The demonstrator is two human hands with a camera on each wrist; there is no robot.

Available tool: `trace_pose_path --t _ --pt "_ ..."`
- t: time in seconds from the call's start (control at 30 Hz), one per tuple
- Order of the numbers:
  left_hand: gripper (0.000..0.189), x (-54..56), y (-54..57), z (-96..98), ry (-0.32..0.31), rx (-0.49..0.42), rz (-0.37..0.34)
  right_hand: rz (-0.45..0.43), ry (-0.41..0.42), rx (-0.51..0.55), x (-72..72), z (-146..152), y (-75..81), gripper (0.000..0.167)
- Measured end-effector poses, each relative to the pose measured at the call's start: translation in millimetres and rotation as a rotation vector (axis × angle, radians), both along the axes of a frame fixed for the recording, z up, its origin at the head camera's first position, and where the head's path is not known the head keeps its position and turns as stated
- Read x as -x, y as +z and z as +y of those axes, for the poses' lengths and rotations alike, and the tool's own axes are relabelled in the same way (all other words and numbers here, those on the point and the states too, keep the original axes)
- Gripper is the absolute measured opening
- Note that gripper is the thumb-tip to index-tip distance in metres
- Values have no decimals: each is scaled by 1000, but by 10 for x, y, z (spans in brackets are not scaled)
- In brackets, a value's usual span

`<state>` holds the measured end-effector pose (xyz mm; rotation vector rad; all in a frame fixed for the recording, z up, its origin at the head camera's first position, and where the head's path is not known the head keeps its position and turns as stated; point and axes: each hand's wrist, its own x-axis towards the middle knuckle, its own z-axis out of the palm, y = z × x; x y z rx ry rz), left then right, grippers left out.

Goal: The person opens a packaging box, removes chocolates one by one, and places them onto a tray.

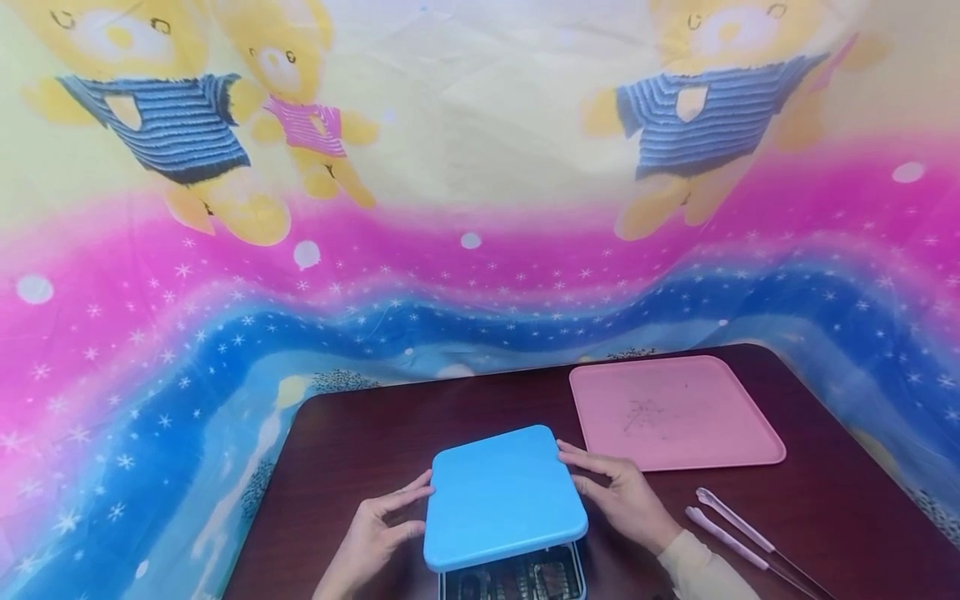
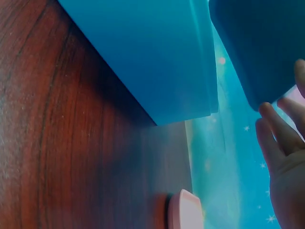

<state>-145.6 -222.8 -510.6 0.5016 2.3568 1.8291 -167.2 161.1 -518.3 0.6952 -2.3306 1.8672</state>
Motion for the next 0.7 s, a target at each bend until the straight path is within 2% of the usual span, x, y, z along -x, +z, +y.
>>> trace_pose_path --t 0.17,0.27,0.43,0.53,0.63,0.7 --pt "42 3 26 42 53 -18 54 51 -43 10 -6 -42 13 34" --pt "39 16 39 84 78 -11 149 106 -83 27 2 -85 25 33" --pt "32 48 110 197 119 33 316 253 -190 9 19 -190 52 35" --pt "30 64 195 267 170 61 342 300 -239 1 17 -237 73 40" --pt "30 82 262 297 227 78 331 318 -261 11 13 -259 90 42" --pt "30 95 287 300 239 90 333 321 -264 14 14 -266 100 42"
